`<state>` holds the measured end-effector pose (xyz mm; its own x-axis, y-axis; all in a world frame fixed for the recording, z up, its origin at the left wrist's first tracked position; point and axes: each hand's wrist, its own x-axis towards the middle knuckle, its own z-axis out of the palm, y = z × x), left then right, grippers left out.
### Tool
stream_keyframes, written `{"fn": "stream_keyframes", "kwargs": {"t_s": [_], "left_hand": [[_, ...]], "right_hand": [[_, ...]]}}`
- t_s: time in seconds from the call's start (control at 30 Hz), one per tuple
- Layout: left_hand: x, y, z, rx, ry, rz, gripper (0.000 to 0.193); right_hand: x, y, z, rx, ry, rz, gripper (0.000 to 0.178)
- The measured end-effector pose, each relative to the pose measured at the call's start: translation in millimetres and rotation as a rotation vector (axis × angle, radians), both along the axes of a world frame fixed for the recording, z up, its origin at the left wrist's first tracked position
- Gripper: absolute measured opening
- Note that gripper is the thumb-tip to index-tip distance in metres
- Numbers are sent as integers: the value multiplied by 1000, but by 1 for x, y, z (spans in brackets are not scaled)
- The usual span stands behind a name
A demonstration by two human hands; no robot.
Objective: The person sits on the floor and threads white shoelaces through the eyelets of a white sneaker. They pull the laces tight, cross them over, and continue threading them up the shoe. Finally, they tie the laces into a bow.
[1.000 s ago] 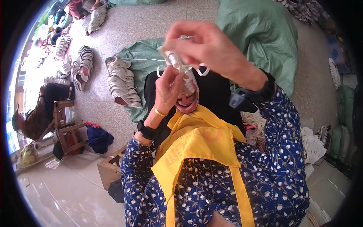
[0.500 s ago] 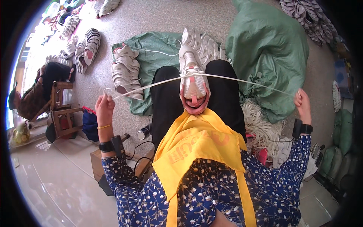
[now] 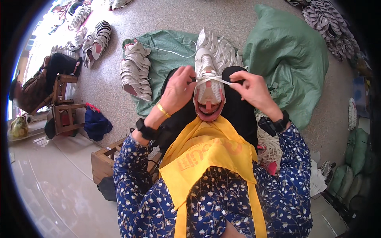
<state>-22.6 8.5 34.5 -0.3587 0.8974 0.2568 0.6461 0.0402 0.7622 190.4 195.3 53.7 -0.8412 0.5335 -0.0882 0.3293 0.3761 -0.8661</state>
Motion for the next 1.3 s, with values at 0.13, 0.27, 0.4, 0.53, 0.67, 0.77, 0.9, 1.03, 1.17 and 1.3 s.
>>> {"fn": "stream_keyframes", "kwargs": {"t_s": [0.13,0.27,0.4,0.53,0.67,0.77,0.9,1.03,1.17,1.3], "left_hand": [[-9,16,-26,31,52,-83,11],[-9,21,-30,100,105,-72,10],[-8,20,-26,49,118,-92,8],[-9,20,-27,-14,-83,-46,6],[-10,23,-27,-74,-698,-93,4],[-21,25,-29,-72,-729,-222,4],[-20,27,-34,-127,-492,-131,14],[-15,26,-32,-158,-492,-94,18],[-10,25,-40,-92,-544,-82,19],[-2,23,-33,-72,-417,-74,19]], "right_hand": [[-20,-13,3,118,-20,55,18],[-20,-14,-1,178,31,57,10],[-19,-17,-1,155,34,38,10],[-20,-17,-3,95,23,22,11],[-20,-16,-10,51,37,24,14],[-21,-16,-8,61,-2,23,14],[-24,-17,-3,74,-28,19,16],[-17,-15,1,48,-40,45,18],[3,-7,8,-24,-54,63,17],[34,12,-5,-194,-155,39,13]]}}
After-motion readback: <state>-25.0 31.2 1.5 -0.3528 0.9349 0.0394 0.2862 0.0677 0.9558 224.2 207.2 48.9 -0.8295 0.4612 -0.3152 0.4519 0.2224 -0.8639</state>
